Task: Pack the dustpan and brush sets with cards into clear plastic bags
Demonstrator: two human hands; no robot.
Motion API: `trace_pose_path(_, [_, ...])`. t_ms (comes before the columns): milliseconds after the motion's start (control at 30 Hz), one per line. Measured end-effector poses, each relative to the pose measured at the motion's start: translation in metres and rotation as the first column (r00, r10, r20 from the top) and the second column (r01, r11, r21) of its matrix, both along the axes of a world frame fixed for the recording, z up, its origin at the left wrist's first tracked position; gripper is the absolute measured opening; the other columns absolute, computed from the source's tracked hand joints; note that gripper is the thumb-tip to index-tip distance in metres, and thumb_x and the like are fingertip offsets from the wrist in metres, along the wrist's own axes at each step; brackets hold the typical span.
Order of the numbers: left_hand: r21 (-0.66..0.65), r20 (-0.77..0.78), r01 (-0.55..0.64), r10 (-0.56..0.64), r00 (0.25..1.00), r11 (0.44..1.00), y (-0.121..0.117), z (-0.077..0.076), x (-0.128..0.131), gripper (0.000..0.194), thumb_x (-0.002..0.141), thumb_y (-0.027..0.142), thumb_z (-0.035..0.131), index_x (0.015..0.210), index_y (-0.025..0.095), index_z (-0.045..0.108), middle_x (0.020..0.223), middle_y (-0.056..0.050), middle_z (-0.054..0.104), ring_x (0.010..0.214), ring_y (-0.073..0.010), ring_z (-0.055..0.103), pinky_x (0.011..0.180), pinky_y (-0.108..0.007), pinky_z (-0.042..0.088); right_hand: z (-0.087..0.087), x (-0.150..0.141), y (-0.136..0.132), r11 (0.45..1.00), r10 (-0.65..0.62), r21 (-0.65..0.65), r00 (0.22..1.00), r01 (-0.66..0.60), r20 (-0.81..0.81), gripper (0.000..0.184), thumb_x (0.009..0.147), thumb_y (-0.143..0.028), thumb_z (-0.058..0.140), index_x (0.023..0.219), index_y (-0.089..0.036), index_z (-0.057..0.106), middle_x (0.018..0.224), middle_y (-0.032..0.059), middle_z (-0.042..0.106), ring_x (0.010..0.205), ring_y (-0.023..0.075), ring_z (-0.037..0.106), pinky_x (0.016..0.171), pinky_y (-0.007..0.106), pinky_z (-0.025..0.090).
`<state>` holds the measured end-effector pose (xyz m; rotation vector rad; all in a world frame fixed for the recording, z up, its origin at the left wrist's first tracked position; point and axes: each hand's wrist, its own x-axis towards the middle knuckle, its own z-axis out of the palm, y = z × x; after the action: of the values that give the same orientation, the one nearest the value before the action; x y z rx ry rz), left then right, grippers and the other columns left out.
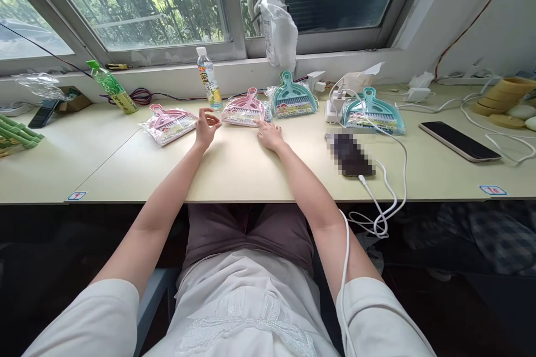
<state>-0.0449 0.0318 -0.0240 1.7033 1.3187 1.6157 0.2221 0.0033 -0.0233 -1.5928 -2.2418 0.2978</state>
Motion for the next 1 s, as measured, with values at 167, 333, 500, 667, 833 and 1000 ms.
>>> trace_pose_path(167, [-0.119,0.11,0.387,-0.375,0.92,0.914,-0.011,0.0,0.021,0.066,0.068,0.031,0.094,0.121,0.024,0.056,0.097,-0.004,0.073,0.095,-0.0236,0.076,0.096,-0.043,0.058,0.001,0.002,0.001,1.0,-0.025,0.008,0.999,0.026,-0.035,0.066,0.096,-0.023,0.048,0.162,-0.024,0.042,0.16,0.0132,0.056,0.144,0.0361,0.05,0.12,0.061,0.038])
trace_pose_path(333, [-0.158,0.19,0.485,-0.455,0.87,0.86,-0.019,0.003,0.027,0.068,0.065,0.04,0.096,0.119,0.022,0.059,0.106,-0.009,0.077,0.112,-0.0306,0.076,0.105,-0.05,0.055,-0.002,0.002,0.007,0.996,-0.055,0.056,0.985,0.065,-0.162,0.066,0.092,-0.02,0.055,0.157,-0.018,0.045,0.138,0.0161,0.069,0.135,0.0362,0.056,0.113,0.056,0.046])
trace_pose_path(500, [-0.171,0.308,0.462,-0.398,0.864,0.871,-0.026,0.011,0.027,0.062,0.064,0.036,0.097,0.113,0.022,0.062,0.103,-0.006,0.079,0.112,-0.0281,0.077,0.111,-0.047,0.053,-0.003,0.003,0.009,0.996,-0.026,0.074,0.986,0.039,-0.165,0.039,0.095,-0.018,0.054,0.13,-0.015,0.07,0.125,0.0161,0.072,0.126,0.0327,0.062,0.111,0.048,0.048])
trace_pose_path(667, [-0.191,0.338,0.467,-0.389,0.857,0.863,-0.036,0.019,0.033,0.054,0.068,0.037,0.096,0.109,0.021,0.064,0.099,-0.006,0.079,0.114,-0.0278,0.077,0.113,-0.047,0.052,0.003,0.003,0.004,0.993,-0.058,0.097,0.989,0.072,-0.136,0.033,0.098,-0.015,0.045,0.099,-0.019,0.077,0.125,0.0145,0.073,0.123,0.0314,0.064,0.11,0.047,0.044])
trace_pose_path(833, [-0.17,0.322,0.357,-0.29,0.901,0.919,-0.033,0.02,0.029,0.048,0.072,0.039,0.094,0.105,0.021,0.064,0.102,-0.008,0.078,0.112,-0.0263,0.075,0.107,-0.042,0.054,0.01,0.004,0.001,0.974,-0.129,0.159,0.974,0.159,-0.184,0.035,0.101,-0.018,0.038,0.096,-0.018,0.072,0.115,0.0162,0.075,0.112,0.0325,0.067,0.104,0.047,0.042])
trace_pose_path(1000, [-0.237,0.282,0.057,0.013,0.959,0.97,-0.011,0.015,0.014,0.02,0.089,0.034,0.077,0.099,0.022,0.066,0.101,-0.006,0.076,0.099,-0.0198,0.073,0.093,-0.034,0.057,0.016,0.004,-0.004,0.917,-0.17,0.286,0.919,0.28,-0.355,0.043,0.108,-0.025,0.027,0.094,-0.02,0.067,0.103,0.0144,0.072,0.101,0.0309,0.066,0.099,0.044,0.044])
